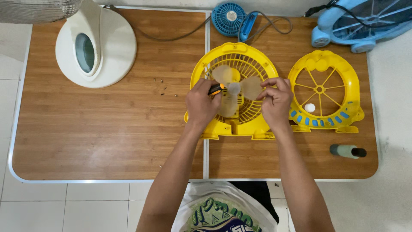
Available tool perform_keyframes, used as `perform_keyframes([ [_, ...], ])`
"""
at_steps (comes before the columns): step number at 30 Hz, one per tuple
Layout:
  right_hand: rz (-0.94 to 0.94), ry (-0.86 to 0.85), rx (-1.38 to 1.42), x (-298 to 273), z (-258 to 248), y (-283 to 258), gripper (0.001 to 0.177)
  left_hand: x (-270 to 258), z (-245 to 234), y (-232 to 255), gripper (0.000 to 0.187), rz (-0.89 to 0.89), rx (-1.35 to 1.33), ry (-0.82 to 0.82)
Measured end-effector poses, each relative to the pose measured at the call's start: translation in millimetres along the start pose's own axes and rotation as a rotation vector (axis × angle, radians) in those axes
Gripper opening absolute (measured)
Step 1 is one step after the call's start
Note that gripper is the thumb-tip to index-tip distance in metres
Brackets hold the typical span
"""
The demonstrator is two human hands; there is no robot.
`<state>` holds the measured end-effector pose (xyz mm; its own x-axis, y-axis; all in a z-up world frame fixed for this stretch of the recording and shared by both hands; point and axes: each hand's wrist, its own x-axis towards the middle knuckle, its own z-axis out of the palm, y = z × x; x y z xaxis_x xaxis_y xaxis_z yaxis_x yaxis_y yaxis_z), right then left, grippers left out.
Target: The person assembles a yellow desk fan on a wooden table. They use a screwdriver to secure the fan blade to the motor, then attach the front grille and tighten the screws to complete the assembly.
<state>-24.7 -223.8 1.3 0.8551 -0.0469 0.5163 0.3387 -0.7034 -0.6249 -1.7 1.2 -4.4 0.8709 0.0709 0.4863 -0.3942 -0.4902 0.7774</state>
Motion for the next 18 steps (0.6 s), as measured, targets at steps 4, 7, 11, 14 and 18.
perform_keyframes([
  [4, 0.014, 0.000, -0.007, 0.9, 2.6, 2.6, 0.030, 1.9, 0.8, 1.1, 0.014, -0.001, -0.001, -0.015],
  [7, -0.009, -0.010, -0.031, 2.9, 4.5, 0.6, 0.028, 1.4, 0.1, 1.6, 0.014, 0.008, 0.006, -0.012],
  [11, -0.013, 0.003, -0.047, 4.9, 3.1, -2.7, 0.025, 3.5, -1.3, 0.8, 0.017, 0.026, 0.018, -0.025],
  [14, 0.049, -0.001, 0.005, 4.3, 0.3, -5.3, 0.026, 7.6, -1.9, 1.5, 0.017, -0.033, -0.025, -0.061],
  [18, -0.029, 0.018, -0.037, -0.4, -4.8, -9.4, 0.024, 17.0, -5.0, 4.4, 0.026, -0.099, -0.213, -0.061],
])
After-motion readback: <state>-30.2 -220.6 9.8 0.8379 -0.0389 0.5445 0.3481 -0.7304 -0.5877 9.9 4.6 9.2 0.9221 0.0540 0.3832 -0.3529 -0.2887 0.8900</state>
